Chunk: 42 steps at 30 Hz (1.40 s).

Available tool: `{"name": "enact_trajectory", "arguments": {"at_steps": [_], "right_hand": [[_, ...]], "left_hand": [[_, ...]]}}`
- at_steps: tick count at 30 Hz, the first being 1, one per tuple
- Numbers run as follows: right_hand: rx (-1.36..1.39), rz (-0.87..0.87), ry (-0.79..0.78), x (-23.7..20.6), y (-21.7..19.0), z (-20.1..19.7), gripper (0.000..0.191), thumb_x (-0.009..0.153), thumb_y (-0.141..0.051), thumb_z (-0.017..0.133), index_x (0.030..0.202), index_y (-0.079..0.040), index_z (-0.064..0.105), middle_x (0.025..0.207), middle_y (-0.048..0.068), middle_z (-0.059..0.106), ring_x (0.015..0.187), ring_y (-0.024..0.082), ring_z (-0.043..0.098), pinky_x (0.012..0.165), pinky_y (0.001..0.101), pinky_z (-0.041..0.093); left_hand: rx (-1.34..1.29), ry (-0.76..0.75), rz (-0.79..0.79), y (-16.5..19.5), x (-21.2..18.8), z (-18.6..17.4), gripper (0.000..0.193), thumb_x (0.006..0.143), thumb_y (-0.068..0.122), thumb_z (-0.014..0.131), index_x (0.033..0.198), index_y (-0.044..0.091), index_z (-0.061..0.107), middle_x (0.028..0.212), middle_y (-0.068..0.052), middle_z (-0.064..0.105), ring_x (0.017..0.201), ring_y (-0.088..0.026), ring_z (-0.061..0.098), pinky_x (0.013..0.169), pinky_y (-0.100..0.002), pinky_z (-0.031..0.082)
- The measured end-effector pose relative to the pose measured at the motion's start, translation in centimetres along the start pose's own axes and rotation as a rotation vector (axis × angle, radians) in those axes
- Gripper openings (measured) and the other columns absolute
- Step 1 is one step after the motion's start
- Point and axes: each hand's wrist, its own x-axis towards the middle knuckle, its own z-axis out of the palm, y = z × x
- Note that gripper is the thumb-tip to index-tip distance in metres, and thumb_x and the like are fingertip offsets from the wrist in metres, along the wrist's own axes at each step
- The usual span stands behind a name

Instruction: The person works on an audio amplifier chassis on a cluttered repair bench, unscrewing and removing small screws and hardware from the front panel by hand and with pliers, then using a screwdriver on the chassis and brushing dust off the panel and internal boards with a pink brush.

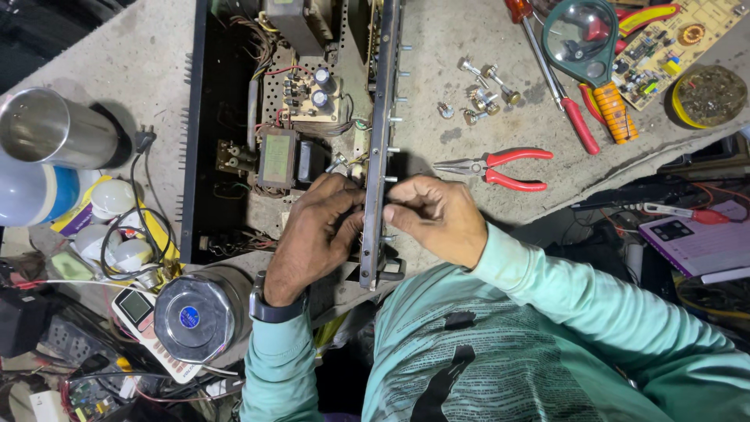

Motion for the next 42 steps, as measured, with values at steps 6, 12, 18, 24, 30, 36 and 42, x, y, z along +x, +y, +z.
{"name": "enact_trajectory", "arguments": {"at_steps": [6, 12, 18, 24, 30, 36, 42], "right_hand": [[-0.009, 0.159, -0.003, 0.7, -0.9, 0.8, 0.002, 0.093, -0.002, 0.073, 0.092, 0.0, 0.073, 0.076, 0.003, 0.069, 0.069, 0.005, 0.061, 0.062, 0.0251, 0.051], [0.055, -0.036, 0.024, -0.1, -1.0, 0.5, 0.011, 0.086, 0.0, 0.074, 0.097, -0.002, 0.071, 0.085, 0.0, 0.074, 0.077, 0.002, 0.067, 0.07, 0.0221, 0.058], [-0.018, 0.279, -0.047, 0.4, -0.8, 0.3, 0.01, 0.1, -0.009, 0.071, 0.096, 0.0, 0.074, 0.077, 0.006, 0.072, 0.067, 0.009, 0.067, 0.063, 0.0263, 0.059], [0.14, -0.095, 0.019, -0.6, -0.1, 1.1, 0.017, 0.091, -0.001, 0.075, 0.106, 0.001, 0.068, 0.1, 0.005, 0.072, 0.093, 0.007, 0.069, 0.083, 0.0239, 0.06], [0.135, 0.191, 0.004, -0.2, -0.1, 0.3, 0.012, 0.095, -0.007, 0.073, 0.104, -0.001, 0.068, 0.087, 0.004, 0.073, 0.075, 0.006, 0.068, 0.065, 0.0233, 0.058], [-0.031, 0.101, 0.011, -0.1, -0.9, 1.0, 0.012, 0.096, -0.011, 0.073, 0.099, 0.001, 0.072, 0.083, 0.006, 0.073, 0.072, 0.006, 0.065, 0.063, 0.0244, 0.055], [0.069, -0.035, 0.038, -0.1, -1.0, 0.5, 0.018, 0.091, -0.007, 0.074, 0.106, 0.002, 0.068, 0.09, 0.005, 0.068, 0.08, 0.007, 0.063, 0.073, 0.0251, 0.057]], "left_hand": [[0.012, 0.013, 0.045, -0.1, -0.1, -0.1, 0.028, 0.086, 0.002, 0.075, 0.112, -0.006, 0.07, 0.103, -0.017, 0.064, 0.1, -0.033, 0.061, 0.085, -0.041, 0.052], [-0.018, 0.007, 0.016, -0.2, 0.0, 0.0, 0.027, 0.086, 0.003, 0.075, 0.112, -0.005, 0.071, 0.102, -0.015, 0.065, 0.098, -0.031, 0.062, 0.082, -0.04, 0.052], [-0.02, -0.006, -0.014, -0.2, -0.2, -0.1, 0.027, 0.086, 0.003, 0.076, 0.111, -0.005, 0.072, 0.099, -0.015, 0.064, 0.094, -0.029, 0.061, 0.078, -0.039, 0.052], [-0.038, -0.011, -0.002, -0.3, 0.0, -0.1, 0.026, 0.086, 0.005, 0.077, 0.11, -0.005, 0.072, 0.099, -0.014, 0.065, 0.095, -0.029, 0.063, 0.08, -0.039, 0.053], [-0.021, -0.012, 0.034, -0.6, -0.1, -0.3, 0.027, 0.086, 0.004, 0.076, 0.111, -0.006, 0.071, 0.101, -0.016, 0.065, 0.096, -0.031, 0.062, 0.082, -0.04, 0.053], [-0.008, -0.018, 0.047, -0.5, 0.2, -0.4, 0.027, 0.086, 0.003, 0.076, 0.11, -0.006, 0.071, 0.101, -0.017, 0.065, 0.097, -0.033, 0.062, 0.082, -0.041, 0.052], [-0.011, -0.018, 0.04, -0.6, 0.2, -0.4, 0.028, 0.086, 0.005, 0.076, 0.111, -0.006, 0.071, 0.101, -0.017, 0.065, 0.097, -0.031, 0.063, 0.082, -0.04, 0.053]]}}
